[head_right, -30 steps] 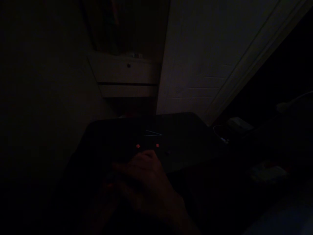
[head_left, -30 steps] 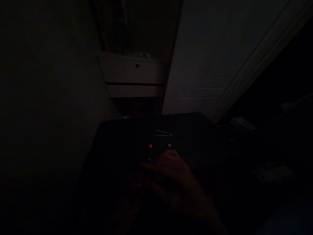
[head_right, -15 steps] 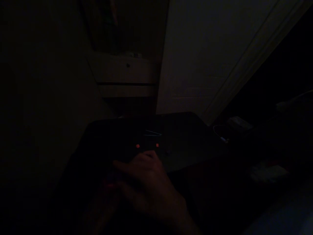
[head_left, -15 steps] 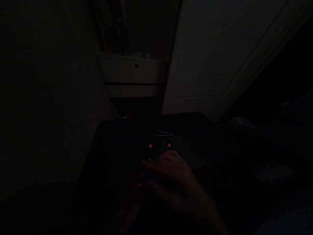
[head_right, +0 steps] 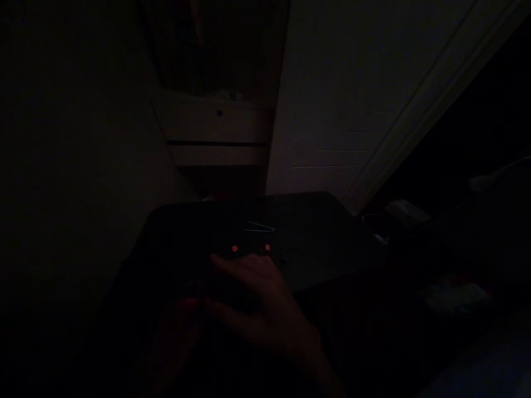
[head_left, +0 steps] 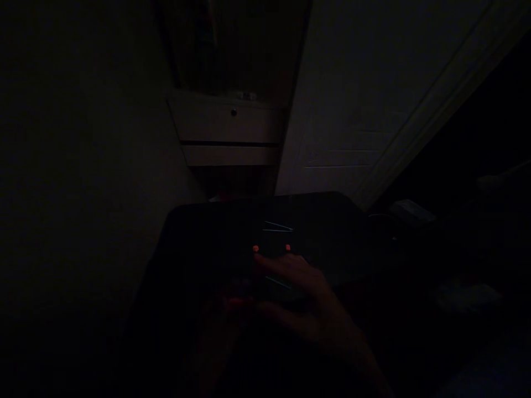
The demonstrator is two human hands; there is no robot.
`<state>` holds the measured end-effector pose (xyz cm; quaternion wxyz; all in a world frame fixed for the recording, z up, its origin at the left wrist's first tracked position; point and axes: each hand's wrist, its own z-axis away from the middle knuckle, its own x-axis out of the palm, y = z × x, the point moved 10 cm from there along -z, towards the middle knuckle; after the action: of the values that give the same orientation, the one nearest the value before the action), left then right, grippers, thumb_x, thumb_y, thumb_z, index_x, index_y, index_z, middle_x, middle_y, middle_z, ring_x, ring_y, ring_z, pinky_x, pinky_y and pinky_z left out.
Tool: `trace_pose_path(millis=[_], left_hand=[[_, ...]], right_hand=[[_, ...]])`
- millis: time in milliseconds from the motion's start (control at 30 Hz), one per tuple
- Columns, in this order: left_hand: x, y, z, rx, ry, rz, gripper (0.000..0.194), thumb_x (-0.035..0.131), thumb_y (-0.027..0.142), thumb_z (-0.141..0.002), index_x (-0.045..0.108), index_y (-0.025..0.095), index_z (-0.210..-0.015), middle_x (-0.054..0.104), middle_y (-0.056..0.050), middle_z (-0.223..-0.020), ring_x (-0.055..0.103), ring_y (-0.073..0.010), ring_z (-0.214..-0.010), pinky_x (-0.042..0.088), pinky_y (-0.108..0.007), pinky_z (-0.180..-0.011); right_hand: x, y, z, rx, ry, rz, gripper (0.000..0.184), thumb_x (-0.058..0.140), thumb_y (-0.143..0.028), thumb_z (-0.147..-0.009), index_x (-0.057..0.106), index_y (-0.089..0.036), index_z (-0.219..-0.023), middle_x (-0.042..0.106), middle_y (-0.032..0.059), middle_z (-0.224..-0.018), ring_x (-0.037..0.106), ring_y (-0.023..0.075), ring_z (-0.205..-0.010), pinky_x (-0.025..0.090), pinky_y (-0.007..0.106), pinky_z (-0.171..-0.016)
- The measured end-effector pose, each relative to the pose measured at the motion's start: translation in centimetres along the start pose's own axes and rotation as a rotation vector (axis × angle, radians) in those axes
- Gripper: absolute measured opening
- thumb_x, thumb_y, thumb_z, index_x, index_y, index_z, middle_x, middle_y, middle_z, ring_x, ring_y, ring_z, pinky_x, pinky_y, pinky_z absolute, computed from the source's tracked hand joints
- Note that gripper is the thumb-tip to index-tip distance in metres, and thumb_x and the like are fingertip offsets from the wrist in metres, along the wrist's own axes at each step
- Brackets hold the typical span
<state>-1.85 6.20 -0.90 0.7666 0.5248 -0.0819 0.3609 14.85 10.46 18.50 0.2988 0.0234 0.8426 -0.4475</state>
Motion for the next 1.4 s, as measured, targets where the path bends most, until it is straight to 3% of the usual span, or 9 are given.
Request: trace_pose_path(millis=[100, 233, 367, 700, 833, 1000, 1133, 1267, 1400], left_hand=[[-0.2, 2.1, -0.2, 0.046, 0.022, -0.036, 0.036, 0.097, 0.043, -0.070, 0.081, 0.021, -0.094, 0.085, -0.009, -0.096, 0.081, -0.0286, -0.086, 0.066, -0.039, -0.080], [-1.0, 6.2, 0.0, 0.213, 0.098, -0.346, 0.038, 0.094, 0.045, -0.072, 0.082, 0.017, -0.095, 0.085, -0.011, -0.092, 0.080, -0.0290, -0.083, 0.063, -0.037, -0.076], [-1.4, 7.7, 0.1, 0.284, 0.137, -0.527, 0.036, 0.088, 0.050, -0.077, 0.082, 0.017, -0.090, 0.084, -0.010, -0.086, 0.078, -0.0277, -0.079, 0.059, -0.034, -0.073], [-1.7, 5.5, -0.2, 0.162, 0.174, -0.293, 0.043, 0.088, 0.057, -0.079, 0.077, 0.016, -0.086, 0.080, -0.006, -0.077, 0.076, -0.0229, -0.072, 0.058, -0.031, -0.069], [-1.9, 4.3, 0.0, 0.114, 0.204, -0.222, 0.051, 0.090, 0.064, -0.074, 0.076, 0.016, -0.085, 0.079, -0.008, -0.076, 0.075, -0.0238, -0.067, 0.057, -0.032, -0.062], [-1.3, 3.4, 1.3, 0.069, 0.269, -0.090, 0.049, 0.096, 0.058, -0.068, 0.076, 0.019, -0.090, 0.079, -0.007, -0.081, 0.075, -0.0257, -0.070, 0.060, -0.035, -0.061], [0.0, 2.9, 2.3, 0.019, 0.234, -0.038, 0.057, 0.099, 0.065, -0.056, 0.075, 0.020, -0.084, 0.078, -0.009, -0.081, 0.076, -0.0301, -0.074, 0.061, -0.037, -0.059], [0.6, 2.8, 2.6, 0.056, 0.176, -0.021, 0.067, 0.101, 0.069, -0.046, 0.077, 0.021, -0.086, 0.080, -0.008, -0.082, 0.076, -0.0291, -0.072, 0.062, -0.038, -0.061], [1.4, 3.2, 3.0, 0.081, 0.157, -0.015, 0.069, 0.103, 0.066, -0.046, 0.078, 0.020, -0.092, 0.082, -0.009, -0.088, 0.079, -0.0300, -0.079, 0.065, -0.038, -0.071]], right_hand=[[-0.5, 1.4, 0.6, 0.038, 0.061, 0.000, 0.056, 0.083, -0.030, -0.097, 0.065, -0.038, -0.149, 0.077, 0.0039, -0.138, 0.071, 0.0273, -0.130, 0.045, 0.052, -0.122], [0.0, 2.7, 1.0, 0.028, 0.088, -0.027, 0.045, 0.080, -0.025, -0.098, 0.071, -0.034, -0.141, 0.078, 0.0062, -0.133, 0.072, 0.0266, -0.126, 0.050, 0.051, -0.118], [1.0, 3.2, 0.7, 0.017, 0.045, -0.024, 0.043, 0.079, -0.023, -0.098, 0.072, -0.031, -0.140, 0.077, 0.0076, -0.132, 0.071, 0.0268, -0.126, 0.048, 0.053, -0.119], [1.7, 3.8, 0.6, 0.034, 0.035, -0.080, 0.043, 0.078, -0.024, -0.099, 0.072, -0.030, -0.142, 0.074, 0.0088, -0.135, 0.069, 0.0257, -0.129, 0.053, 0.048, -0.116], [2.3, 3.1, 0.0, 0.040, 0.004, -0.132, 0.050, 0.081, -0.024, -0.097, 0.069, -0.031, -0.145, 0.074, 0.0088, -0.138, 0.069, 0.0265, -0.130, 0.052, 0.049, -0.117], [2.4, 1.9, -0.4, 0.019, -0.024, -0.172, 0.065, 0.085, -0.026, -0.094, 0.061, -0.033, -0.154, 0.072, 0.0086, -0.143, 0.068, 0.0267, -0.133, 0.052, 0.049, -0.119], [1.7, 1.3, 0.2, 0.059, 0.026, -0.181, 0.075, 0.084, -0.027, -0.094, 0.052, -0.037, -0.161, 0.075, 0.0055, -0.136, 0.072, 0.0257, -0.126, 0.053, 0.048, -0.117], [0.7, 1.2, 1.1, 0.148, 0.167, -0.226, 0.070, 0.087, -0.027, -0.091, 0.059, -0.039, -0.154, 0.079, 0.0018, -0.124, 0.076, 0.0233, -0.115, 0.059, 0.042, -0.109], [0.9, 1.1, 1.3, 0.185, 0.182, -0.235, 0.064, 0.088, -0.028, -0.088, 0.066, -0.035, -0.148, 0.080, 0.0021, -0.115, 0.077, 0.0234, -0.107, 0.061, 0.041, -0.103]])
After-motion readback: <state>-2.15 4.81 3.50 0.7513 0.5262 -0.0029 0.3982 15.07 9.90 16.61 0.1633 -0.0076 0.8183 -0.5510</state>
